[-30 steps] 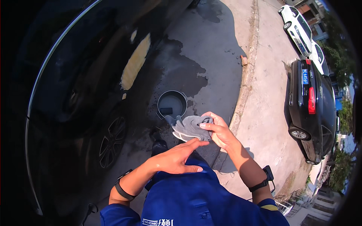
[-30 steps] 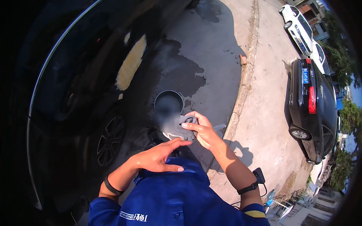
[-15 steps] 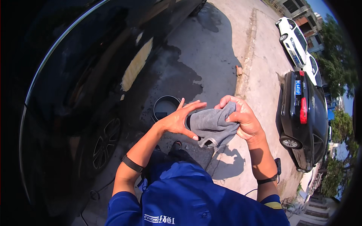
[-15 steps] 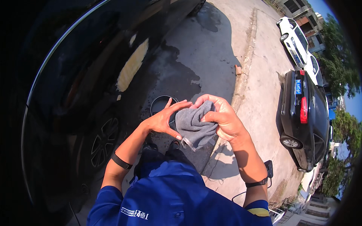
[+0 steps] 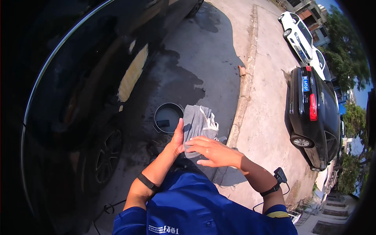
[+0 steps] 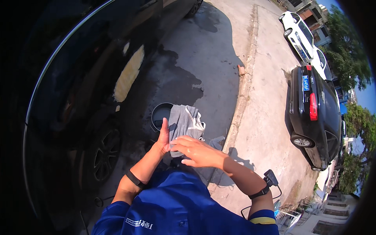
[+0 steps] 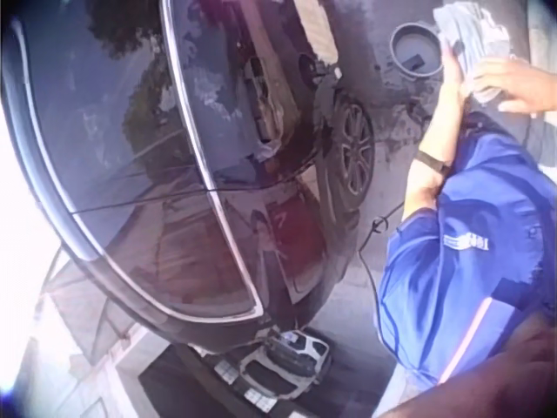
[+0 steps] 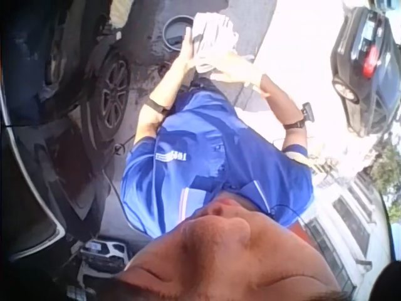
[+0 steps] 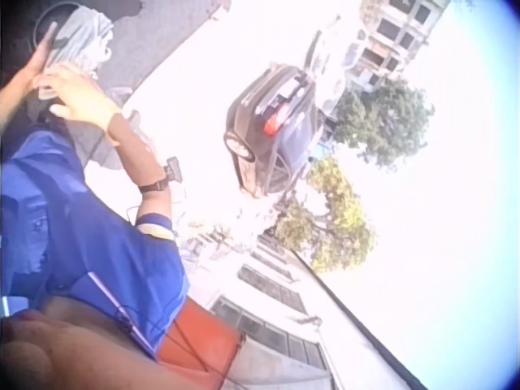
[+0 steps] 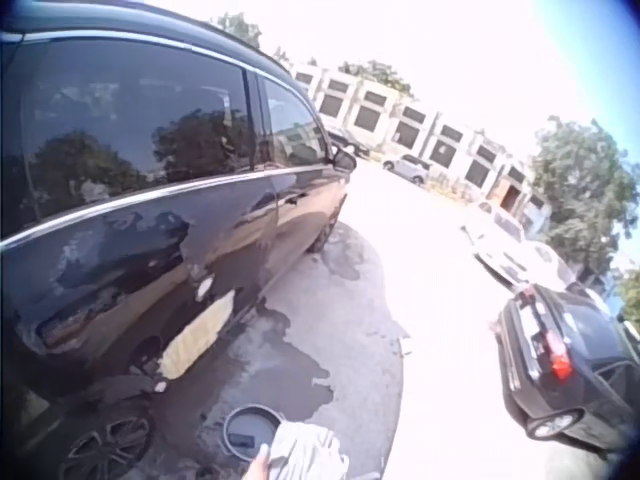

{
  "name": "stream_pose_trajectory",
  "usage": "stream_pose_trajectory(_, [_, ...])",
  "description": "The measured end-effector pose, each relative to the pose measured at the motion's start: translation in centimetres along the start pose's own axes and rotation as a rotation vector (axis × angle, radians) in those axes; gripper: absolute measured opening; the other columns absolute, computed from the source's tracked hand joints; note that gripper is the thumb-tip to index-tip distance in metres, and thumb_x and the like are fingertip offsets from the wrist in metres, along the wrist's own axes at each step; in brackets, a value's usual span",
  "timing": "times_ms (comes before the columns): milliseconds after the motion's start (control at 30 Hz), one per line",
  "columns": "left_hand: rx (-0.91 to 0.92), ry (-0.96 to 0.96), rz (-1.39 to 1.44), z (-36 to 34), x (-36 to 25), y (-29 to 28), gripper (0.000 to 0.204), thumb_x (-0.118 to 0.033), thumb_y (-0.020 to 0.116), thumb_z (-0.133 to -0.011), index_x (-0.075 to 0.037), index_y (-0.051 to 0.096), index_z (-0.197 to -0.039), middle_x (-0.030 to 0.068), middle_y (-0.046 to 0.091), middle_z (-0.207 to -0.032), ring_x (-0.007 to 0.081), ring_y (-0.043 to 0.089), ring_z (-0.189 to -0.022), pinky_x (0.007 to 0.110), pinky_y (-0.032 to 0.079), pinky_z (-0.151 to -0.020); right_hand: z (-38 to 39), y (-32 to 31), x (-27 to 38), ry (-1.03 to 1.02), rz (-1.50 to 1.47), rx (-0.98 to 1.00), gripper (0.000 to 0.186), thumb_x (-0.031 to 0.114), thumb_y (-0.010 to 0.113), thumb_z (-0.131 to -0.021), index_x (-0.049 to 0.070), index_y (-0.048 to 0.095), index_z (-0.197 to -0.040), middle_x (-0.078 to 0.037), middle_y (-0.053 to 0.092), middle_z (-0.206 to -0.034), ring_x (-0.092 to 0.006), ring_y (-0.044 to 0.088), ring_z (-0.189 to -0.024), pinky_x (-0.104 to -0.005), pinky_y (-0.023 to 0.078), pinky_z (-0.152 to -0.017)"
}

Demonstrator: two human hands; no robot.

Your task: Sanding down a repaired body panel on a black car using wet sandpaper, followed by wiping with a cloth.

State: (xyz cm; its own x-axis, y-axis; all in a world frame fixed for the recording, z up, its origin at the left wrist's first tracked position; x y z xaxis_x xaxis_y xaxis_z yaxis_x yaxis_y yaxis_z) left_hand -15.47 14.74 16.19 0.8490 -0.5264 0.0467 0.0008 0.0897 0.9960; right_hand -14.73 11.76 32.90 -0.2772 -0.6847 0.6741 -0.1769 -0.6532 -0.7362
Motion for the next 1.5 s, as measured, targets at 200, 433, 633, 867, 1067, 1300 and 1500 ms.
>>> stream_pose_trajectory(200, [-0.063, -0.192, -0.117, 4.0, 1.7, 0.8, 0.071, -0.015, 0.081, -0.074, 0.002, 0.052, -0.136, 0.0179, 0.070, -0.113, 0.0332, 0.071, -0.103, 0.047, 0.060, -0.093, 2.9, -9.3, -7.2, 0.037, -0.651, -0.471, 0.068, 0.024, 0.087, -0.074, 0.010, 0.060, -0.135, -0.016, 0.043, -0.154, -0.0282, 0.039, -0.145, -0.0468, 0.031, -0.118])
stream_pose_trajectory(433, [0.091, -0.094, -0.202, 3.6, 3.0, 6.5, 0.081, -0.020, 0.085, -0.068, 0.000, 0.050, -0.137, 0.0160, 0.067, -0.115, 0.0299, 0.070, -0.101, 0.042, 0.059, -0.092, -1.3, -3.2, -7.9, 0.049, -1.094, -0.370, 0.035, 0.022, 0.089, -0.072, 0.007, 0.065, -0.092, -0.005, 0.067, -0.098, -0.0160, 0.063, -0.093, -0.0329, 0.048, -0.087])
stream_pose_trajectory(633, [-0.641, 0.463, -1.824, 2.5, -6.3, 5.6, 0.091, -0.022, 0.095, -0.060, 0.002, 0.046, -0.132, 0.0147, 0.070, -0.110, 0.0256, 0.069, -0.101, 0.038, 0.056, -0.087, -2.5, -2.4, -15.3, 0.571, -0.517, -0.897, 0.033, 0.024, 0.085, -0.070, 0.006, 0.062, -0.084, -0.007, 0.064, -0.076, -0.0186, 0.062, -0.073, -0.0355, 0.049, -0.067])
stream_pose_trajectory(867, [-0.120, -0.078, -0.156, 2.7, 0.1, 6.6, 0.061, -0.020, 0.072, -0.079, -0.001, 0.047, -0.132, 0.0069, 0.060, -0.100, 0.0169, 0.061, -0.082, 0.028, 0.049, -0.070, -4.5, -6.1, -11.4, -0.182, -1.692, -0.249, 0.074, 0.061, 0.072, -0.085, 0.012, 0.054, -0.137, -0.012, 0.059, -0.135, -0.0319, 0.055, -0.128, -0.0472, 0.046, -0.106])
stream_pose_trajectory(1067, [0.287, -0.247, 0.132, 3.3, 5.5, 17.0, 0.019, -0.015, 0.061, -0.099, -0.003, 0.055, -0.113, 0.0001, 0.059, -0.073, 0.0070, 0.050, -0.044, 0.022, 0.040, -0.042, -7.1, -6.9, -2.2, -0.939, -2.063, 0.065, 0.102, 0.067, 0.072, -0.080, 0.024, 0.026, -0.160, -0.012, 0.023, -0.165, -0.0432, 0.041, -0.141, -0.0612, 0.039, -0.111])
stream_pose_trajectory(1300, [0.269, -0.049, -0.128, 2.6, 0.4, 17.8, 0.051, -0.027, 0.070, -0.086, -0.002, 0.048, -0.124, 0.0091, 0.060, -0.095, 0.0189, 0.061, -0.075, 0.031, 0.052, -0.064, -7.7, -9.2, -1.7, -0.403, -1.626, -0.269, 0.034, 0.027, 0.083, -0.074, 0.008, 0.055, -0.080, -0.004, 0.062, -0.083, -0.0129, 0.060, -0.078, -0.0295, 0.051, -0.067])
stream_pose_trajectory(1500, [-0.429, 0.011, -1.074, -2.6, -6.6, 11.8, 0.030, -0.017, 0.072, -0.075, -0.002, 0.059, -0.099, 0.0058, 0.058, -0.075, 0.0147, 0.056, -0.062, 0.027, 0.048, -0.059, -8.3, -11.2, -11.9, 0.111, -1.155, -0.517, 0.027, 0.011, 0.085, -0.070, 0.006, 0.059, -0.075, -0.002, 0.064, -0.077, -0.0111, 0.063, -0.072, -0.0281, 0.052, -0.068])
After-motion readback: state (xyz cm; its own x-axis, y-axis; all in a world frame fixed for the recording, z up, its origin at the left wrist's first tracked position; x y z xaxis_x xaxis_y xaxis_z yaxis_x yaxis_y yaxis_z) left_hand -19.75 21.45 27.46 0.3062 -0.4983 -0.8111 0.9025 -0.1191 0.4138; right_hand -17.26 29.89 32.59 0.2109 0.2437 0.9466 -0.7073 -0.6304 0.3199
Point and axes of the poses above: each hand's wrist, its own z-axis away from the middle knuckle, its own y-axis out of the palm, x = y × z, the point moved 10 cm from there along -z, towards the middle knuckle
